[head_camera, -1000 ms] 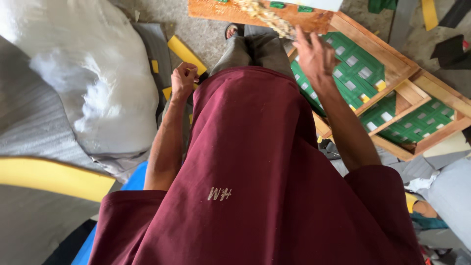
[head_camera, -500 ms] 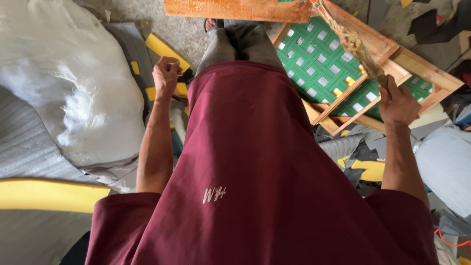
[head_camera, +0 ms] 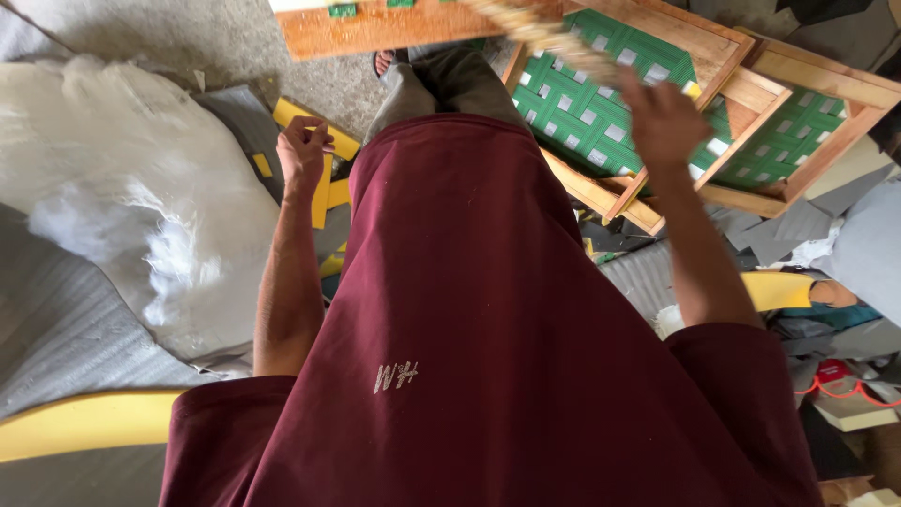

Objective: The person applies adhesive to a piece of foam using a brush and then presses the foam onto a wooden frame upholstered with webbing.

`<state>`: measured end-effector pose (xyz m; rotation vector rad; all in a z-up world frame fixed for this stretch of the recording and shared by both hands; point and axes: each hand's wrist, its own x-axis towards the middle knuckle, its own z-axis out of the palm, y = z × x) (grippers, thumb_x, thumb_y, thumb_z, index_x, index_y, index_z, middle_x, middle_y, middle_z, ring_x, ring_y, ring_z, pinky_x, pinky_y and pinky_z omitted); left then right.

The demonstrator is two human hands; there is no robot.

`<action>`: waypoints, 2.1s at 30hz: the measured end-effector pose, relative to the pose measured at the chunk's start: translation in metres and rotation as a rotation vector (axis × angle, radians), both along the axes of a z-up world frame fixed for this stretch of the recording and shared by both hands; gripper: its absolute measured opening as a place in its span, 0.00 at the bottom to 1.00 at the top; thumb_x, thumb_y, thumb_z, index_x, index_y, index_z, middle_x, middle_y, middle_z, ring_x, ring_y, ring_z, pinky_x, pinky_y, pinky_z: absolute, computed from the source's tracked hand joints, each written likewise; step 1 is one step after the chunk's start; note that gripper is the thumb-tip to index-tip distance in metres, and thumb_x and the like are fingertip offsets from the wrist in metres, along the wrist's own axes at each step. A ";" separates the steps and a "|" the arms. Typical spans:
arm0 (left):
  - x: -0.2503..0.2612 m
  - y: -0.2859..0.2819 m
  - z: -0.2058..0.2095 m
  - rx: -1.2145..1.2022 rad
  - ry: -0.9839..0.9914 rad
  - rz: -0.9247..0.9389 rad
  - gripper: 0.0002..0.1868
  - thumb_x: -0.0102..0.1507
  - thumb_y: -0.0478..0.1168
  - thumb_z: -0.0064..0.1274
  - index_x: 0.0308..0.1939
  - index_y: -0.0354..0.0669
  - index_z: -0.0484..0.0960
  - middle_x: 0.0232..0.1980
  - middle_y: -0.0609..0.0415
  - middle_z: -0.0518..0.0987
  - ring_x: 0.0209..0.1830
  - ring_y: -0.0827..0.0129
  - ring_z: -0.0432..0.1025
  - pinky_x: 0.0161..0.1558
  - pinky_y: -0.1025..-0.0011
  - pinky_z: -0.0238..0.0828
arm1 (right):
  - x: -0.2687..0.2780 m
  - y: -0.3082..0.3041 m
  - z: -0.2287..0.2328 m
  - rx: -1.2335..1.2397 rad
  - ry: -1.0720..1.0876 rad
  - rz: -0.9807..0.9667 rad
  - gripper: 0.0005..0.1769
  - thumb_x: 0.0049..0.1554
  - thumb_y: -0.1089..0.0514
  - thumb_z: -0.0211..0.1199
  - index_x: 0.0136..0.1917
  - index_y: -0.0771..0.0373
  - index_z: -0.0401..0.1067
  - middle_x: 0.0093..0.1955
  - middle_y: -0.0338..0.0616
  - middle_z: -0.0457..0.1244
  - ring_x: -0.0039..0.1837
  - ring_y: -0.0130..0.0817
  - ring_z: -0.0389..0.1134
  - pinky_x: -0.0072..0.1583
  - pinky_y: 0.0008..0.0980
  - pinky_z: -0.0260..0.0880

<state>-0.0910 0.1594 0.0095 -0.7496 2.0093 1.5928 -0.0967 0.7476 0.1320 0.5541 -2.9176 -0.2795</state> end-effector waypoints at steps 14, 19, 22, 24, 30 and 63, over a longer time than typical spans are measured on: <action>0.018 -0.003 0.002 0.058 -0.002 0.078 0.06 0.69 0.34 0.55 0.47 0.33 0.81 0.33 0.50 0.83 0.29 0.74 0.77 0.33 0.75 0.76 | 0.036 0.120 0.048 0.172 -0.219 -0.295 0.21 0.63 0.48 0.70 0.69 0.40 0.75 0.36 0.36 0.60 0.37 0.32 0.64 0.36 0.34 0.62; 0.063 -0.015 -0.018 0.037 -0.034 0.086 0.06 0.69 0.34 0.55 0.46 0.32 0.81 0.32 0.50 0.83 0.28 0.73 0.78 0.33 0.75 0.77 | 0.080 0.147 0.111 0.193 -0.230 -0.437 0.12 0.64 0.51 0.67 0.62 0.44 0.76 0.37 0.38 0.63 0.37 0.34 0.66 0.36 0.35 0.64; 0.071 -0.020 -0.029 0.024 -0.060 0.084 0.06 0.68 0.34 0.56 0.45 0.32 0.81 0.31 0.50 0.83 0.28 0.73 0.78 0.32 0.75 0.78 | 0.108 0.146 0.129 0.183 -0.244 -0.473 0.15 0.64 0.50 0.68 0.64 0.45 0.76 0.37 0.41 0.63 0.37 0.37 0.66 0.36 0.37 0.65; 0.069 -0.018 -0.033 0.040 -0.081 0.092 0.06 0.68 0.34 0.56 0.44 0.32 0.81 0.31 0.50 0.82 0.27 0.73 0.77 0.31 0.75 0.76 | 0.120 0.143 0.132 0.175 -0.254 -0.482 0.16 0.65 0.50 0.68 0.66 0.45 0.76 0.37 0.42 0.64 0.36 0.38 0.66 0.37 0.38 0.65; 0.013 -0.011 -0.024 0.044 0.021 -0.022 0.05 0.68 0.33 0.56 0.44 0.33 0.81 0.32 0.51 0.83 0.27 0.74 0.78 0.30 0.76 0.76 | 0.127 0.092 0.060 0.002 -0.353 -0.543 0.17 0.67 0.49 0.68 0.69 0.46 0.76 0.40 0.47 0.66 0.39 0.46 0.69 0.40 0.44 0.67; 0.007 0.007 -0.035 0.116 0.040 -0.007 0.06 0.69 0.34 0.55 0.45 0.33 0.81 0.33 0.49 0.83 0.28 0.74 0.78 0.31 0.77 0.73 | 0.133 0.006 0.045 0.112 -0.005 -0.453 0.18 0.67 0.46 0.70 0.67 0.50 0.79 0.34 0.30 0.62 0.32 0.24 0.58 0.31 0.27 0.53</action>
